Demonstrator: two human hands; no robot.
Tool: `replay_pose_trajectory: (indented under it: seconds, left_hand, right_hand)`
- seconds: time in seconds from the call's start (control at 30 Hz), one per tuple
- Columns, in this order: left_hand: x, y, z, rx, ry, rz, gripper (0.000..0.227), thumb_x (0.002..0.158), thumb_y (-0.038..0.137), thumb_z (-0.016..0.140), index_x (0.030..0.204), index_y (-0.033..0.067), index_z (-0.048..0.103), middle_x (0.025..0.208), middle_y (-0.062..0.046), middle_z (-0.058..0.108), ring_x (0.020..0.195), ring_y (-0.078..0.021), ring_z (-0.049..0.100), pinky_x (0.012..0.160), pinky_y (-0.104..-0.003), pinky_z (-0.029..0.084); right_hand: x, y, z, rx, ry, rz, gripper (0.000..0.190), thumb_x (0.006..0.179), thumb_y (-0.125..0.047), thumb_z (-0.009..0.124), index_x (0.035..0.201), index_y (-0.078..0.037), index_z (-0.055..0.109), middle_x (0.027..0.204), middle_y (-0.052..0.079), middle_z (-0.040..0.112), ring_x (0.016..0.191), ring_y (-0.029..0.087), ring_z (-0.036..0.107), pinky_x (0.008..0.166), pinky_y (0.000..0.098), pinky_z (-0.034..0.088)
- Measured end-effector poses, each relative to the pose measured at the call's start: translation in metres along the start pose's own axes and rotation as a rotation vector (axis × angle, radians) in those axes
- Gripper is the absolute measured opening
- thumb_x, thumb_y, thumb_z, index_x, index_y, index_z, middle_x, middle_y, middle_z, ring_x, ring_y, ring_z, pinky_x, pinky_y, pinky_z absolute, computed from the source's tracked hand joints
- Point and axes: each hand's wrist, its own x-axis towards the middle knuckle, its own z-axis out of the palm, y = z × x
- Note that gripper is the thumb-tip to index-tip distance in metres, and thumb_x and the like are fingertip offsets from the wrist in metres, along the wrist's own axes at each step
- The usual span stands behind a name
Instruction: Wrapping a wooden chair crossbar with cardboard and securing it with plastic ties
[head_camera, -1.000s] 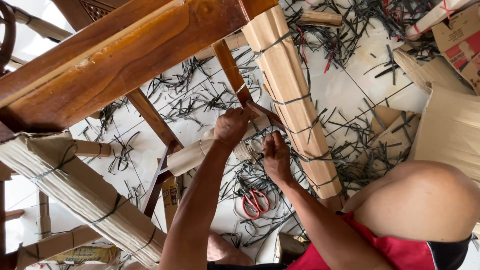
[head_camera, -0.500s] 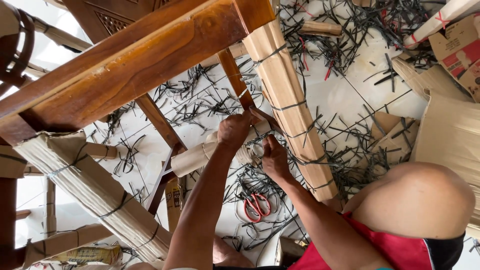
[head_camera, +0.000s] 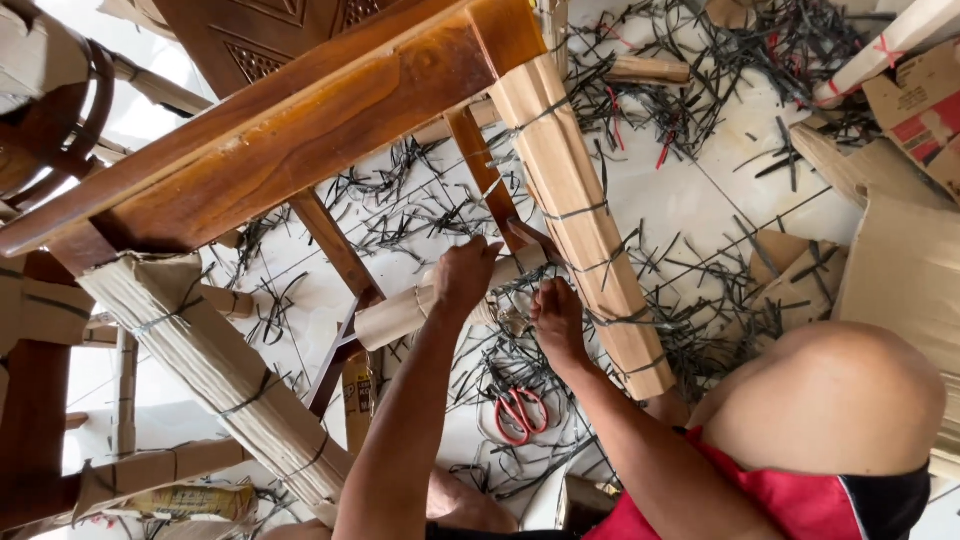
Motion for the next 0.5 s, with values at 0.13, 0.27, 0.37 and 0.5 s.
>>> replay_pose_trajectory:
  seconds: [0.13,0.27,0.37,0.5]
  left_hand:
    - [0.01,-0.001,0.005,-0.365,-0.077,-0.181,0.05,0.094,0.06,0.059,0.073,0.0139,0.057,0.066,-0.018,0.063,0.078,-0.0473,0.07,0.071,-0.054,0.055]
    - [0.018,0.011,0.038,-0.92,-0.093,-0.29,0.042,0.095,0.045,0.065,0.065,0.016,0.061,0.056,-0.002,0.052,0.057,-0.0152,0.047,0.054,-0.031,0.038]
    - [0.01,0.04,0.024,-1.167,-0.074,-0.292,0.036,0.097,0.036,0.066,0.069,0.0136,0.066,0.06,-0.001,0.055,0.058,-0.0091,0.04,0.053,-0.024,0.033]
    - [0.004,0.047,0.007,-1.384,-0.075,-0.255,0.03,0.097,0.031,0.069,0.076,0.0098,0.069,0.056,-0.004,0.057,0.035,-0.0072,0.042,0.036,-0.022,0.032]
  right_hand:
    - [-0.003,0.006,0.006,0.026,0.011,-0.019,0.031,0.11,-0.018,0.039,0.08,-0.013,0.045,0.072,-0.001,0.054,0.069,0.009,0.06,0.058,0.0202,0.049]
    - [0.003,0.013,0.003,0.033,0.023,-0.038,0.031,0.111,-0.02,0.04,0.083,-0.011,0.049,0.073,0.0,0.06,0.073,0.01,0.065,0.061,0.0211,0.056]
    - [0.008,0.021,0.0,-0.019,0.007,-0.062,0.03,0.111,-0.02,0.041,0.085,-0.01,0.051,0.076,0.004,0.063,0.075,0.011,0.067,0.062,0.025,0.058]
    - [0.017,0.033,0.004,-0.099,-0.001,-0.095,0.028,0.111,-0.021,0.043,0.086,-0.011,0.052,0.076,0.005,0.066,0.073,0.01,0.065,0.064,0.0253,0.058]
